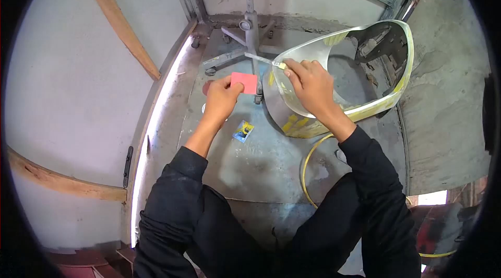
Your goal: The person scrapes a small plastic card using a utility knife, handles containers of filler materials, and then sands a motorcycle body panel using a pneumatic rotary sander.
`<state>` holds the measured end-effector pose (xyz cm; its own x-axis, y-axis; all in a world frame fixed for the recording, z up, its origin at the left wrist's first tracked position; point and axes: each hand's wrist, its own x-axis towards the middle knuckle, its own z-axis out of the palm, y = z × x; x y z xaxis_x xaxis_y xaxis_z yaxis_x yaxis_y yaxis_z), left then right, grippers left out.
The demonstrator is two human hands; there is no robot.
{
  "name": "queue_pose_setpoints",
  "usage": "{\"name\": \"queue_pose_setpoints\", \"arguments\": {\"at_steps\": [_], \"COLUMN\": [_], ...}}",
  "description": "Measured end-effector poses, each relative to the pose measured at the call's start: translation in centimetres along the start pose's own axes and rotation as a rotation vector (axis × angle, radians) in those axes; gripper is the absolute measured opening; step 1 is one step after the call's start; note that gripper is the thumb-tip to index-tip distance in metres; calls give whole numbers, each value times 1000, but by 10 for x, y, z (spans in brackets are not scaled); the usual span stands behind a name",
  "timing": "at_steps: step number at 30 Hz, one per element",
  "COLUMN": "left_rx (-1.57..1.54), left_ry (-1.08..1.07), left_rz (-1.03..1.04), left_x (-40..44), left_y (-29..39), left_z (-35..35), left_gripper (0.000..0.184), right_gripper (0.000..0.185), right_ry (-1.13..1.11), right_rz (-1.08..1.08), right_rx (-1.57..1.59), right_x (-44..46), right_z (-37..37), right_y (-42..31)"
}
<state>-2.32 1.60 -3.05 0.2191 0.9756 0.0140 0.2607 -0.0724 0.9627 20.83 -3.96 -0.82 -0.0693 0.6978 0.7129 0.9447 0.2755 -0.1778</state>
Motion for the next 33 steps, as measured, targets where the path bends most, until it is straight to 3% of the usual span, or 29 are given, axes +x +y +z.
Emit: {"name": "queue_pose_setpoints", "arguments": {"at_steps": [5,6,9,10,13,17,18,25,33], "left_rx": [179,233,425,486,385,-290,-330,-405,-534], "left_ry": [9,-38,-138,-290,-126,-159,-105,41,338], "left_rz": [-14,57,6,-76,-43,-276,-293,-321,-217], "left_x": [5,14,17,20,8,10,6,14,24], "left_y": [-25,-42,-64,-71,-77,-46,-36,-49,-54], "left_z": [-7,-12,-24,-32,-31,-31,-28,-37,-38], "left_gripper": [28,29,34,42,50,38,28,27,37], "right_gripper": [24,23,21,20,22,24,24,25,26], "right_ry": [-39,-64,-141,-167,-284,-267,-282,-275,-290], "right_rz": [-15,-12,-5,-2,78,87,89,69,57], "right_rx": [48,62,141,172,227,402,400,396,315], "right_x": [-7,-7,-11,-13,-15,-16,-15,-13,-13], "right_z": [17,19,31,36,51,72,72,82,73], "right_y": [-8,-11,-20,-24,-33,-50,-56,-68,-71]}}
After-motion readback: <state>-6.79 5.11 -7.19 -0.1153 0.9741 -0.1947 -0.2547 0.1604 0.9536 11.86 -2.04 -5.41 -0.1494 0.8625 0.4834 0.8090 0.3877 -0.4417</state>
